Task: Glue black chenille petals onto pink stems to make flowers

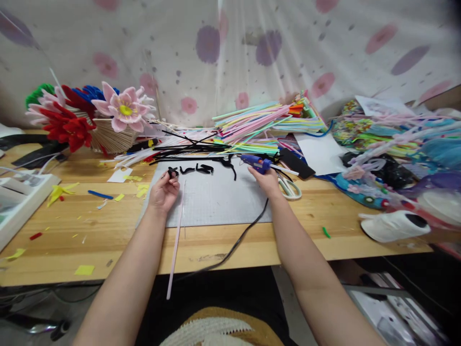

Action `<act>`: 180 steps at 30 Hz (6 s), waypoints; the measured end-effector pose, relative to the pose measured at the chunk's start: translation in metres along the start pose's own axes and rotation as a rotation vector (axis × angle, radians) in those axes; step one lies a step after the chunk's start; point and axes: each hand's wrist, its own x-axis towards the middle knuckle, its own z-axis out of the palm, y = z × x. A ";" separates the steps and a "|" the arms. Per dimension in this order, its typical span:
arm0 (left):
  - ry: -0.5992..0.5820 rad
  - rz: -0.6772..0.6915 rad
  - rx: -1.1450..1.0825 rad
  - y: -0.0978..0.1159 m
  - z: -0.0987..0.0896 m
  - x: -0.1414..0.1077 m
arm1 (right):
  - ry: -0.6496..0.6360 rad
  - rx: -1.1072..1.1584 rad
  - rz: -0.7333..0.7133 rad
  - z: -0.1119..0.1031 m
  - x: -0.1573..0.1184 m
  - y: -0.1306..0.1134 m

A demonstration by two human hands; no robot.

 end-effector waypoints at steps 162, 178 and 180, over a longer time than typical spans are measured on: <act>-0.158 -0.314 0.126 -0.026 0.007 -0.015 | -0.474 -0.072 -0.808 0.073 -0.071 -0.072; -0.114 -0.292 0.100 -0.026 0.015 -0.020 | -0.494 -0.026 -0.734 0.073 -0.069 -0.080; -0.131 -0.326 0.056 -0.026 0.017 -0.023 | -0.493 0.007 -0.712 0.071 -0.066 -0.082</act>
